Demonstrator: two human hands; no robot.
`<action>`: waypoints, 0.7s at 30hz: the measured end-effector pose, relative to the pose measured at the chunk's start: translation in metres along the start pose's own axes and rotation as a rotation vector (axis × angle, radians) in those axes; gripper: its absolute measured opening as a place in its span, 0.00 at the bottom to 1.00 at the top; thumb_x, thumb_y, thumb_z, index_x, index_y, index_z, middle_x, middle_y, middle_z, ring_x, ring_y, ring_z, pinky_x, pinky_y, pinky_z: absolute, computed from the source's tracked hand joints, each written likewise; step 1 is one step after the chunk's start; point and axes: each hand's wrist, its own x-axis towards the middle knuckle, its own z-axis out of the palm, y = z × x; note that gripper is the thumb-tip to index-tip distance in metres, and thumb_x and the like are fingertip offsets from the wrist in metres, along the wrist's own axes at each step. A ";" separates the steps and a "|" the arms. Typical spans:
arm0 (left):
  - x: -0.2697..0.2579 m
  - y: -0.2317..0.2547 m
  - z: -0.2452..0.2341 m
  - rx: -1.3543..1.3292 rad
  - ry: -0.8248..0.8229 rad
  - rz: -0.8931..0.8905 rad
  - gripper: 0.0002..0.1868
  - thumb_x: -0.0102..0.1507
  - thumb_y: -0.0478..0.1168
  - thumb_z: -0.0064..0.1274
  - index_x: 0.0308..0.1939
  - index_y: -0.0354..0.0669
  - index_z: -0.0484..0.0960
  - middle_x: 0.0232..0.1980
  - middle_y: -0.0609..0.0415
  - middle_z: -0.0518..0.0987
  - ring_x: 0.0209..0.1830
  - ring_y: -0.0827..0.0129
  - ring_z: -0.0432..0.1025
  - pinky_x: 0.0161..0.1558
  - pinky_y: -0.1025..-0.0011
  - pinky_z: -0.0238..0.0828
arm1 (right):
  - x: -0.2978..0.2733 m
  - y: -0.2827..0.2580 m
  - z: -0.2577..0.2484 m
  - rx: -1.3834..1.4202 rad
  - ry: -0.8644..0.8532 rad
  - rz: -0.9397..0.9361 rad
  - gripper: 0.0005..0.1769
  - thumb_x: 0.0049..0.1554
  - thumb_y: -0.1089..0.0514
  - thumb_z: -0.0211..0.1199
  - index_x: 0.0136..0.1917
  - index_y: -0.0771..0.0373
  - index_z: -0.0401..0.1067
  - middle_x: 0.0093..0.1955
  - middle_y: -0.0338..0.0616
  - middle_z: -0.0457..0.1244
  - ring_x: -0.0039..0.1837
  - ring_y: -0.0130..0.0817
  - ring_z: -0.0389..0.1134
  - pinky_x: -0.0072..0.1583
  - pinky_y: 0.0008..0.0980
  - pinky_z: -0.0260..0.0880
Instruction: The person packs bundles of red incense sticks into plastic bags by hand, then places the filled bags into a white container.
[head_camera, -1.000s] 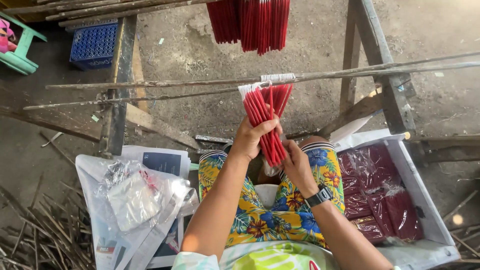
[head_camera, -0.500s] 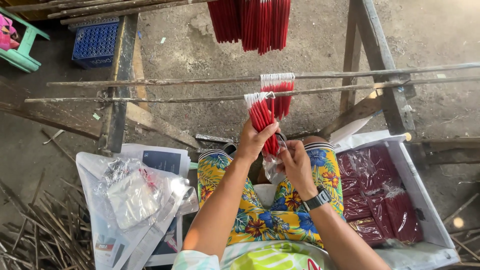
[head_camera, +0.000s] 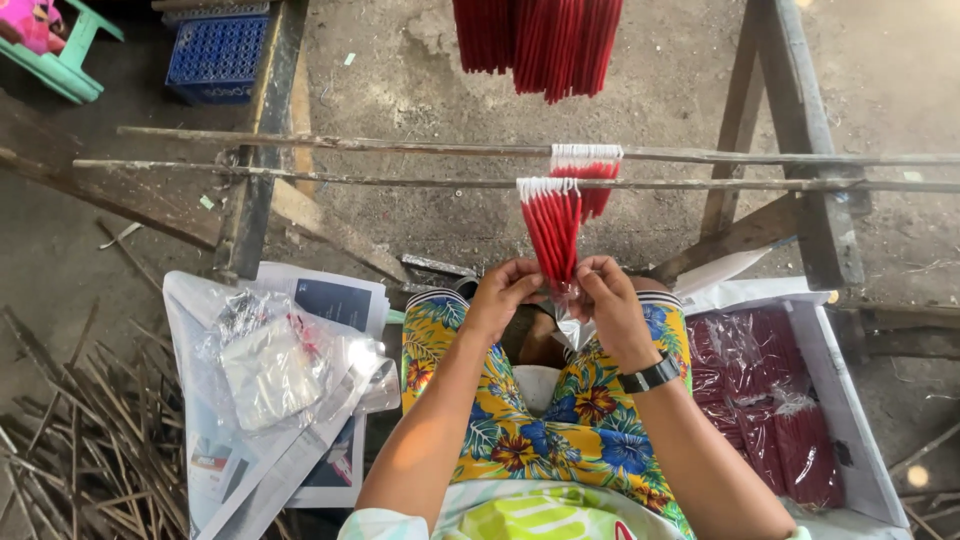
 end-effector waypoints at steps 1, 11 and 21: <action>0.002 -0.002 -0.004 -0.001 0.004 0.003 0.11 0.55 0.35 0.51 0.40 0.34 0.73 0.35 0.50 0.75 0.36 0.68 0.71 0.36 0.70 0.72 | 0.003 0.002 -0.002 -0.001 -0.005 0.000 0.04 0.56 0.62 0.44 0.44 0.65 0.58 0.28 0.43 0.57 0.25 0.30 0.62 0.25 0.19 0.57; -0.003 0.027 -0.003 0.589 -0.053 0.358 0.09 0.55 0.40 0.52 0.38 0.46 0.74 0.25 0.54 0.75 0.24 0.73 0.70 0.25 0.78 0.69 | -0.001 -0.025 -0.002 -0.535 -0.070 -0.347 0.06 0.54 0.65 0.43 0.47 0.63 0.58 0.25 0.44 0.62 0.25 0.33 0.63 0.30 0.25 0.62; -0.015 0.057 -0.008 1.224 -0.154 0.512 0.04 0.55 0.44 0.46 0.33 0.54 0.72 0.33 0.58 0.73 0.34 0.61 0.72 0.33 0.66 0.70 | 0.006 -0.048 -0.018 -1.393 -0.374 -0.776 0.08 0.48 0.55 0.50 0.39 0.60 0.63 0.33 0.46 0.58 0.35 0.46 0.63 0.34 0.40 0.63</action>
